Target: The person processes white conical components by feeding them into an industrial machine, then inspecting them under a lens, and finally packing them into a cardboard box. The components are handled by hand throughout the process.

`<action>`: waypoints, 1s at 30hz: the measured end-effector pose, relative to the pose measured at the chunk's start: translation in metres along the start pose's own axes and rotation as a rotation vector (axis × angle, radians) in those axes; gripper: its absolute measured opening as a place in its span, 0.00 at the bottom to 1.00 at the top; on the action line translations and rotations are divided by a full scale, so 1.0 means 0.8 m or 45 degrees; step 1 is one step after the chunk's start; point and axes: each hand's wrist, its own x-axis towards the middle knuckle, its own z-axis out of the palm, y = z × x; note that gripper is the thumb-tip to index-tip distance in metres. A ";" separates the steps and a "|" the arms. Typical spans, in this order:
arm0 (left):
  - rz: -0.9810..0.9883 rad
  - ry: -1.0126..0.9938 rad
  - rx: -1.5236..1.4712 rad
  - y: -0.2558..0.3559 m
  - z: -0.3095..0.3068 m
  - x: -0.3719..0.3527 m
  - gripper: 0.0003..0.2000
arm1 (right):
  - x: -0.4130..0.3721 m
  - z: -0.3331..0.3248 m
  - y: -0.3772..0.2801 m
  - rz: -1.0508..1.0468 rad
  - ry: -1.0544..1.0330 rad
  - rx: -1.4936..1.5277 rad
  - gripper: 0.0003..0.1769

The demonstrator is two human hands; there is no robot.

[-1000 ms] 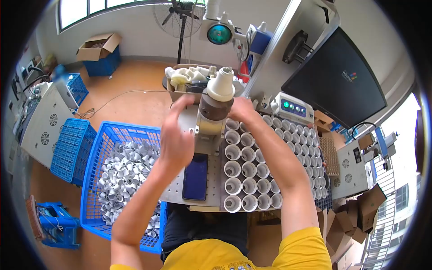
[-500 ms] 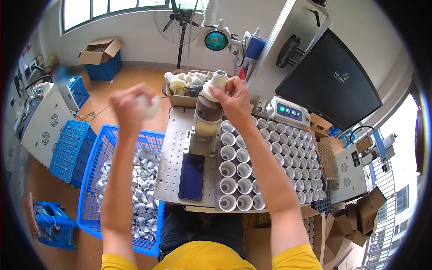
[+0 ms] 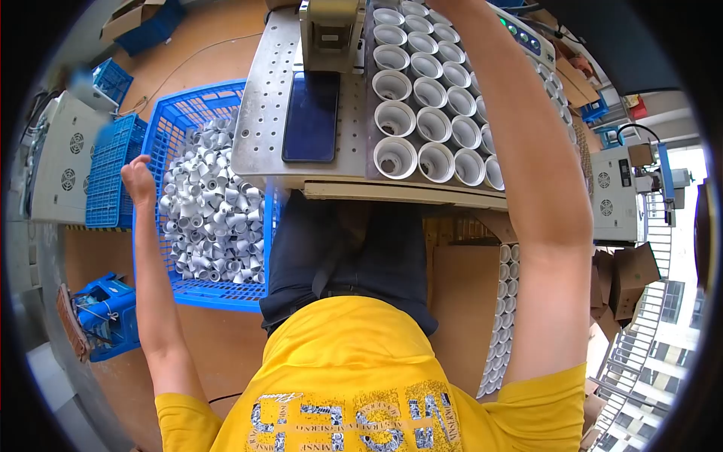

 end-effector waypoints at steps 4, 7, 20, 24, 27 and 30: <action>0.451 -0.103 -0.271 0.122 0.038 -0.028 0.13 | -0.038 -0.041 0.019 0.066 -0.050 -0.145 0.15; 0.464 -0.075 -0.434 0.212 0.069 -0.052 0.14 | -0.053 -0.077 0.040 0.104 -0.013 -0.163 0.11; 0.393 -0.196 -0.101 0.288 0.121 -0.101 0.11 | -0.140 -0.145 0.063 0.359 -0.040 -0.274 0.11; 0.315 -0.291 -0.089 0.289 0.117 -0.103 0.11 | -0.177 -0.165 0.066 0.439 -0.069 -0.307 0.10; 0.417 -0.190 -0.070 0.282 0.122 -0.106 0.12 | -0.190 -0.180 0.080 0.443 -0.171 -0.200 0.12; 0.389 -0.221 -0.082 0.285 0.120 -0.108 0.12 | -0.187 -0.186 0.092 0.461 -0.290 -0.277 0.15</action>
